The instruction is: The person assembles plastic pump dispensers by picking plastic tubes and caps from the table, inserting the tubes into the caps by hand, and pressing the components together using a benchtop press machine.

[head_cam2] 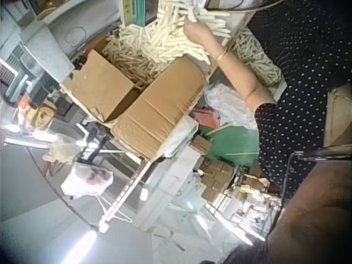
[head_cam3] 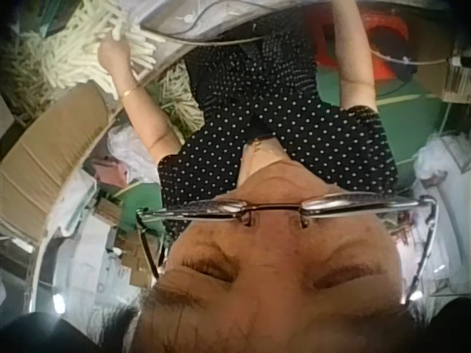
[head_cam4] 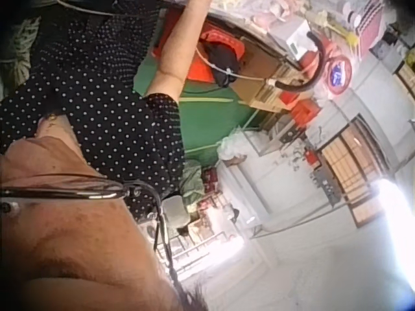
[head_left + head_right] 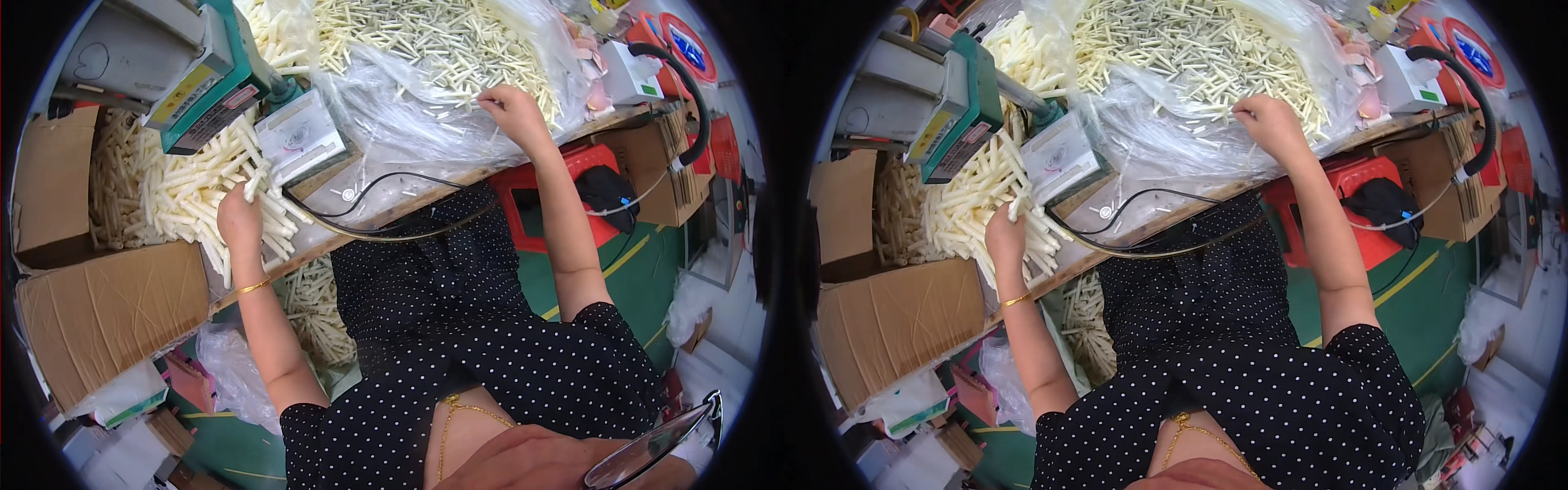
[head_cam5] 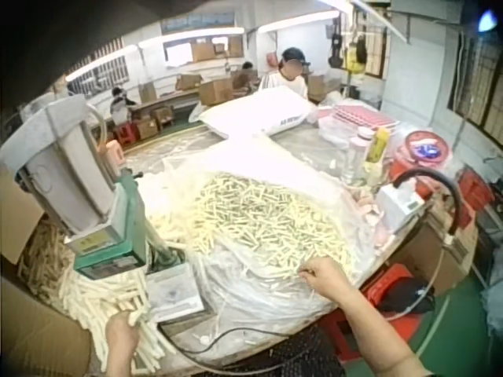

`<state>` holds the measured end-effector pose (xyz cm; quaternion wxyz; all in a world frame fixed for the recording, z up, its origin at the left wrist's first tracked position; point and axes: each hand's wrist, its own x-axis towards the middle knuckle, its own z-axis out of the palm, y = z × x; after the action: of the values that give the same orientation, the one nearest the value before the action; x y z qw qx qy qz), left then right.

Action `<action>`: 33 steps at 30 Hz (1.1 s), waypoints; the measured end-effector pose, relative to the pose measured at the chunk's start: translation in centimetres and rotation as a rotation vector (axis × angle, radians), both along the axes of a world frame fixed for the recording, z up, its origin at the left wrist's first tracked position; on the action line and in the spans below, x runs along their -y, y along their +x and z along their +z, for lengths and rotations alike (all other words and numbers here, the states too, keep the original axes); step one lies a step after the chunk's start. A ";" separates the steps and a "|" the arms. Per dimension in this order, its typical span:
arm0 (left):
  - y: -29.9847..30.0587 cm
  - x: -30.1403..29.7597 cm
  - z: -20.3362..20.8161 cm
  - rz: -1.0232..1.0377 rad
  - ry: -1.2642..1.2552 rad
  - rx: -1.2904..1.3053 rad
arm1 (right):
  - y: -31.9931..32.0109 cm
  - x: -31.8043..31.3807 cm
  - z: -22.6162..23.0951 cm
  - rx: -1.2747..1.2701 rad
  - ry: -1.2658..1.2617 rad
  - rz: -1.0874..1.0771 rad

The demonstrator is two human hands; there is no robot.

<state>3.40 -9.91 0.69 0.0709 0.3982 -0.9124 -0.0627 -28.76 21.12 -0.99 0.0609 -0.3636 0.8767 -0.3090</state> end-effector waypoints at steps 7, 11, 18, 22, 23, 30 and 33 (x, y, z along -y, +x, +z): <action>-0.9 -1.1 0.9 0.075 0.203 -0.380 | -0.8 1.1 -1.2 -0.431 0.136 0.034; -3.1 -4.9 3.2 0.128 0.969 -0.843 | -1.8 1.2 -1.7 -0.387 0.082 0.161; -6.6 -8.0 1.5 -0.209 1.369 -0.577 | 5.4 3.7 5.5 0.652 -0.258 0.182; -7.4 -7.7 1.4 -0.350 1.402 -0.484 | 6.5 6.2 5.5 0.189 -0.356 0.558; -7.5 -7.6 1.3 -0.349 1.401 -0.484 | 6.5 6.5 5.4 0.134 -0.367 0.603; -7.6 -7.2 1.6 -0.432 1.347 -0.385 | 6.6 7.1 5.9 -0.050 -0.269 0.716; -7.4 -7.2 1.5 -0.442 1.319 -0.320 | 7.6 7.2 6.3 -0.203 -0.257 0.828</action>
<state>-3.98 -2.69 2.17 -0.0662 0.1496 -0.7222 -0.6721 -21.14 13.93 5.34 0.0472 -0.7172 0.6132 -0.3278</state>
